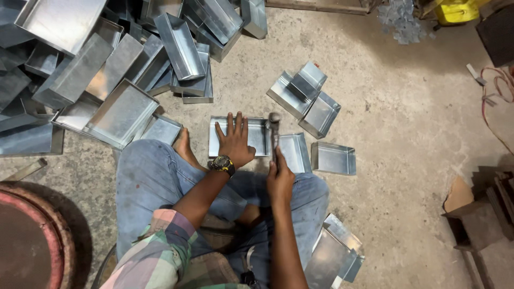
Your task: The person shapes metal boxes by hammering the edges and surfaces of pre-cut galvanized sheets while sitting on the floor.
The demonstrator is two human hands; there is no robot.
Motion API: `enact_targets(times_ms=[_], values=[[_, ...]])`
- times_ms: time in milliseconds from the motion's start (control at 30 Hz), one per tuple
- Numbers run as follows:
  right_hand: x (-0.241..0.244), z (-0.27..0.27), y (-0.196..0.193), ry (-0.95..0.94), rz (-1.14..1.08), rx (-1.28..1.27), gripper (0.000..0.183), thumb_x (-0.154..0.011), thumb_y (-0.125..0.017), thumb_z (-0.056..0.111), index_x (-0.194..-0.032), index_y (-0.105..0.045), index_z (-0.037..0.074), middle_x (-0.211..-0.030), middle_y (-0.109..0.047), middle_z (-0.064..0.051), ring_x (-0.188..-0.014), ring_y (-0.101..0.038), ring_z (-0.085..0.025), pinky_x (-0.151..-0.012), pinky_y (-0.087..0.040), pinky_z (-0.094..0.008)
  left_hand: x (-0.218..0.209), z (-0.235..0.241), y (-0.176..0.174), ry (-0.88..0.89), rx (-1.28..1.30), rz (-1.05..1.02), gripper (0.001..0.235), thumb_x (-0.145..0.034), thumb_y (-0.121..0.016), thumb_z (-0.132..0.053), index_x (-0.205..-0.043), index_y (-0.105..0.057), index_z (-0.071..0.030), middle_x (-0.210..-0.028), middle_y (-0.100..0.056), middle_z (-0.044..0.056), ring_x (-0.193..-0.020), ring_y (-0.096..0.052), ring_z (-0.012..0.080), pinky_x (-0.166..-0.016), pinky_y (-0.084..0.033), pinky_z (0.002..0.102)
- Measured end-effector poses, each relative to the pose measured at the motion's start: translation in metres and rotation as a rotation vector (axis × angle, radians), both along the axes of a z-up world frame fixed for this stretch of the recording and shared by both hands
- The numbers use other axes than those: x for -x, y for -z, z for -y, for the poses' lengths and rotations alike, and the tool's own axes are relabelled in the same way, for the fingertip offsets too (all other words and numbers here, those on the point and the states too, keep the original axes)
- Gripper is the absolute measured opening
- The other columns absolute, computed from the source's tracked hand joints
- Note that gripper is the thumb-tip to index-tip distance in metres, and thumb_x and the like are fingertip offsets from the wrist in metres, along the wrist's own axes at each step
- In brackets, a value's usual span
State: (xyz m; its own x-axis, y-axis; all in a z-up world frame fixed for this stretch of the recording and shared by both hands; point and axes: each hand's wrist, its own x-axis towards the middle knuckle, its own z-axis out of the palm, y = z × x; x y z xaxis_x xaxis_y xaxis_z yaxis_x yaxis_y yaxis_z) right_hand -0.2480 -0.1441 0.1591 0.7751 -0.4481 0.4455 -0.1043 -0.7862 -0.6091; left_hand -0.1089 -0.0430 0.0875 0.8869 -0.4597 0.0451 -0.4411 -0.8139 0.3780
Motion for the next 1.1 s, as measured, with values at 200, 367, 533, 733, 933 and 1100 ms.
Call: enact_targets(times_ms=[200, 367, 533, 733, 933, 1100], values=[[0.018, 0.016, 0.004, 0.165, -0.105, -0.326, 0.046, -0.096, -0.062, 0.009, -0.142, -0.061, 0.014, -0.061, -0.058, -0.008, -0.056, -0.053, -0.016, -0.056, -0.046, -0.035, -0.039, 0.008, 0.021, -0.028, 0.052, 0.129, 0.039, -0.085, -0.064, -0.019, -0.122, -0.065, -0.007, -0.122, -0.067, 0.012, -0.124, -0.055, 0.0331, -0.109, -0.030, 0.063], [0.023, 0.024, -0.002, 0.165, -0.028, -0.414, 0.047, -0.097, -0.061, 0.009, -0.143, -0.060, 0.013, -0.064, -0.059, -0.004, -0.057, -0.052, -0.011, -0.054, -0.044, -0.030, -0.093, -0.010, 0.000, 0.103, -0.034, 0.026, 0.018, -0.103, -0.055, -0.012, -0.104, -0.073, -0.012, -0.108, -0.071, 0.010, -0.106, -0.067, 0.0307, -0.097, -0.047, 0.047], [0.035, 0.024, -0.029, 0.090, 0.045, -0.392, 0.045, -0.100, -0.063, 0.007, -0.145, -0.061, 0.006, -0.069, -0.056, -0.003, -0.060, -0.048, -0.009, -0.054, -0.039, -0.027, -0.070, -0.030, -0.043, 0.194, 0.108, 0.477, 0.028, -0.085, -0.065, -0.011, -0.112, -0.069, -0.010, -0.108, -0.069, 0.009, -0.107, -0.062, 0.0288, -0.095, -0.045, 0.045], [0.046, 0.001, -0.033, -0.199, 0.399, -0.616, 0.044, -0.104, -0.059, 0.008, -0.147, -0.049, 0.005, -0.082, -0.064, 0.000, -0.063, -0.053, -0.004, -0.056, -0.043, -0.021, -0.051, -0.034, -0.074, 0.169, 0.007, 0.277, 0.047, -0.069, -0.081, -0.035, -0.104, -0.066, -0.007, -0.104, -0.065, 0.014, -0.104, -0.060, 0.0339, -0.088, -0.044, 0.050], [0.021, 0.010, -0.004, -0.149, 0.067, -0.347, 0.042, -0.106, -0.062, 0.008, -0.147, -0.057, 0.002, -0.085, -0.061, -0.006, -0.071, -0.051, -0.008, -0.064, -0.043, -0.024, -0.050, -0.029, -0.074, 0.153, -0.064, 0.242, 0.051, -0.069, -0.081, -0.031, -0.111, -0.064, -0.008, -0.106, -0.065, 0.014, -0.105, -0.060, 0.0334, -0.089, -0.044, 0.051], [0.049, 0.013, -0.030, -0.136, 0.251, -0.679, 0.047, -0.103, -0.061, 0.008, -0.148, -0.051, 0.005, -0.074, -0.059, -0.003, -0.055, -0.047, -0.005, -0.049, -0.038, -0.022, -0.036, -0.034, -0.054, -0.065, 0.060, 0.395, 0.061, -0.063, -0.079, -0.024, -0.121, -0.064, -0.009, -0.118, -0.065, 0.013, -0.114, -0.059, 0.0308, -0.098, -0.041, 0.058]])
